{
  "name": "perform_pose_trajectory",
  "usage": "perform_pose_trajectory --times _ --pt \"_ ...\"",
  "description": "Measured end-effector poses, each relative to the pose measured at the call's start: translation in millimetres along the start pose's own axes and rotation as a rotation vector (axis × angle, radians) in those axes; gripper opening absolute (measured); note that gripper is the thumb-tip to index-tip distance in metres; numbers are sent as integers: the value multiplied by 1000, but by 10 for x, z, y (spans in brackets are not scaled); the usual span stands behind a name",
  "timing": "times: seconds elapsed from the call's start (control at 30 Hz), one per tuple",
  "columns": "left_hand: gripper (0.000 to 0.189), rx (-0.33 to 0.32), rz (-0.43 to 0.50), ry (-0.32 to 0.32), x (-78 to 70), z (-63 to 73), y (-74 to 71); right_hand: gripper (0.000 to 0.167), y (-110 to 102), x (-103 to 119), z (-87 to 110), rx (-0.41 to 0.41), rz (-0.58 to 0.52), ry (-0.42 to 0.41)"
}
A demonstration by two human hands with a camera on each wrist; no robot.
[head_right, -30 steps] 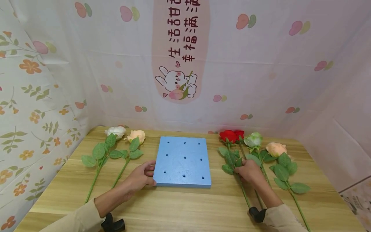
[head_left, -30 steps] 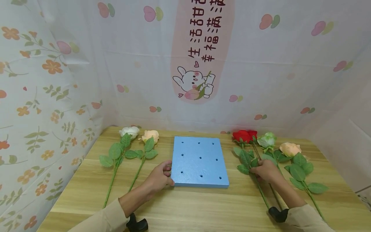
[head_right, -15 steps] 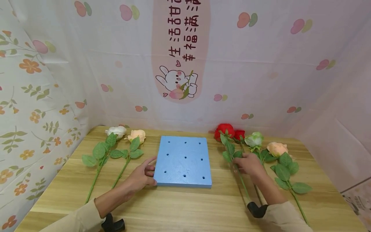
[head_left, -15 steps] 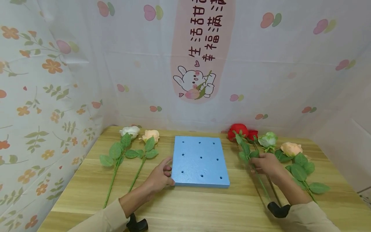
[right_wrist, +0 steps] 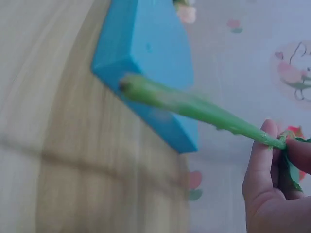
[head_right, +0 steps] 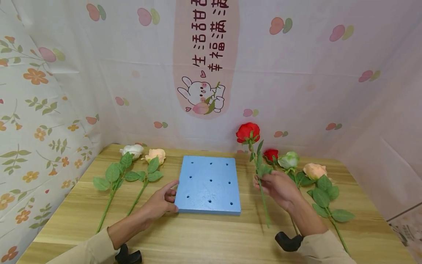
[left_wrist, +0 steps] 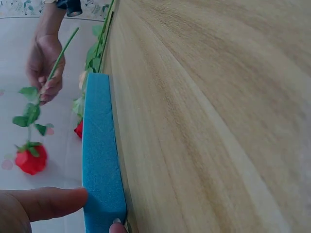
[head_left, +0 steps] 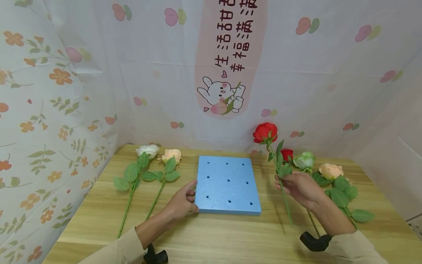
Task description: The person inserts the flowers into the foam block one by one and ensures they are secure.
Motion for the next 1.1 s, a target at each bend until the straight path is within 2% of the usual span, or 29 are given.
perform_pose_trajectory --times 0.3,0.53,0.8,0.97,1.1 --pt "92 9 8 -10 13 -4 9 31 199 180 -2 97 4 -114" --pt "93 2 6 -17 6 -18 0 23 226 331 -2 112 8 -194" --pt "93 0 -6 -13 15 -30 -4 18 259 487 -17 59 -2 -303" --pt "92 15 -6 -6 20 -30 3 23 287 559 -36 -13 49 -369" --pt "93 12 -12 -7 20 -30 2 29 307 615 -53 -54 37 -412"
Point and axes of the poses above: each hand's wrist, its own z-axis away from the middle knuckle, its own y-axis out of the palm, x = y × z, the point moved 7 cm from there along -z, towards the middle knuckle, and after that the axes turned 3 degrees about x, right-handed, at the moved point
